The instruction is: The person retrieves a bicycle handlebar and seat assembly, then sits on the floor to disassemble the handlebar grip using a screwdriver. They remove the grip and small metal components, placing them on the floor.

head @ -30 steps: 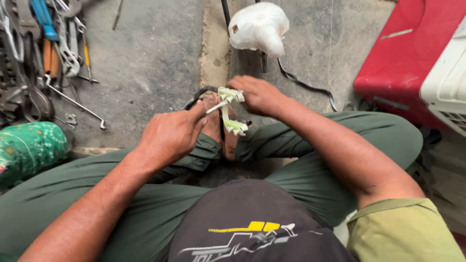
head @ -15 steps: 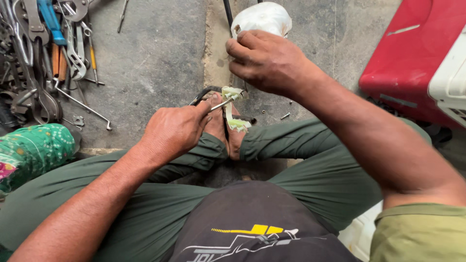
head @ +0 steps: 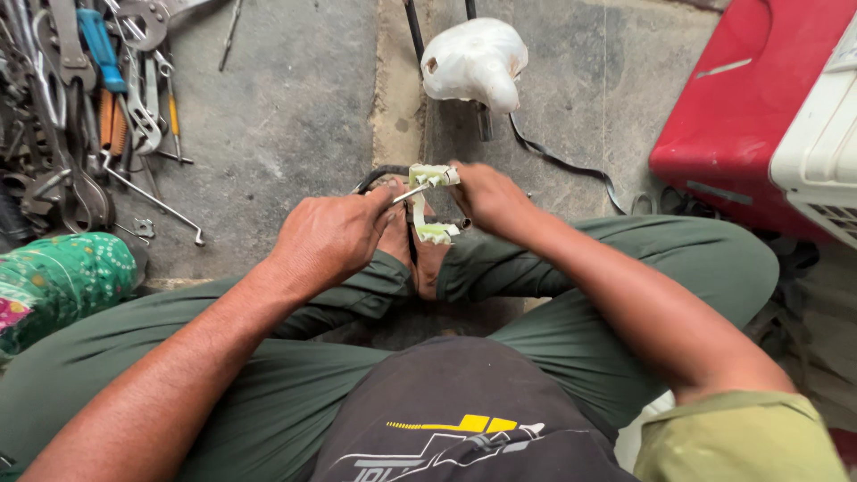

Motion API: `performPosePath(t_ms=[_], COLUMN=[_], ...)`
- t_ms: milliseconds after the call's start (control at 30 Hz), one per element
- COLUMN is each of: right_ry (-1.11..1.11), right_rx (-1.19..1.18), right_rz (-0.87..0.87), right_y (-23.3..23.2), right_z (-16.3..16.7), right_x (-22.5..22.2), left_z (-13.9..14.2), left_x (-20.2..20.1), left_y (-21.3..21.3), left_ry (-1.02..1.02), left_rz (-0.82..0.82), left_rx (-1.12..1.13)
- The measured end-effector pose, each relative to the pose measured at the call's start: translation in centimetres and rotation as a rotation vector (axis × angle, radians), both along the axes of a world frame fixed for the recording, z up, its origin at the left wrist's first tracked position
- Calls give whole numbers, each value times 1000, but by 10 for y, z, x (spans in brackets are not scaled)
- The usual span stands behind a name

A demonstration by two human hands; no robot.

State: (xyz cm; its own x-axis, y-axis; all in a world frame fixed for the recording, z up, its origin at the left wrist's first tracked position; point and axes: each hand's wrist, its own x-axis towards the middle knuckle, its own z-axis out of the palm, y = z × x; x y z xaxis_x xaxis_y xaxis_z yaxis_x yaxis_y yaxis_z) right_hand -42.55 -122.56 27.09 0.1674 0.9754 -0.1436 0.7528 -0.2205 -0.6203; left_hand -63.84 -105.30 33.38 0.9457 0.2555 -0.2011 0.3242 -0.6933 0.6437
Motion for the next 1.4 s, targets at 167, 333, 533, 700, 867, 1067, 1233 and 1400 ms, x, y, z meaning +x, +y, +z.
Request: performPosePath(t_ms=[167, 333, 533, 700, 867, 1067, 1233, 1400], right_ry=[-297, -821, -258, 224, -43, -139, 810, 961], right_rx=[290, 206, -224, -138, -300, -162, -219, -159], right_rz=[207, 289, -74, -205, -323, -337, -494, -322], right_y=[61, 23, -20, -10, -43, -18, 4, 8], right_z=[20, 87, 52, -34, -103, -102, -24, 9], right_x=[35, 15, -25, -9, -5, 11, 17, 10], left_z=[5, 1, -4, 1, 4, -2, -4, 0], left_x=[-2, -3, -2, -4, -6, -10, -11, -15], left_y=[0, 0, -1, -3, -3, -2, -2, -4], left_ry=[45, -11, -14, 45, -10, -67, -62, -47], left_rz=[-6, 5, -2, 0, 5, 8, -2, 10], left_rx=[30, 24, 26, 29, 59, 56, 84, 57])
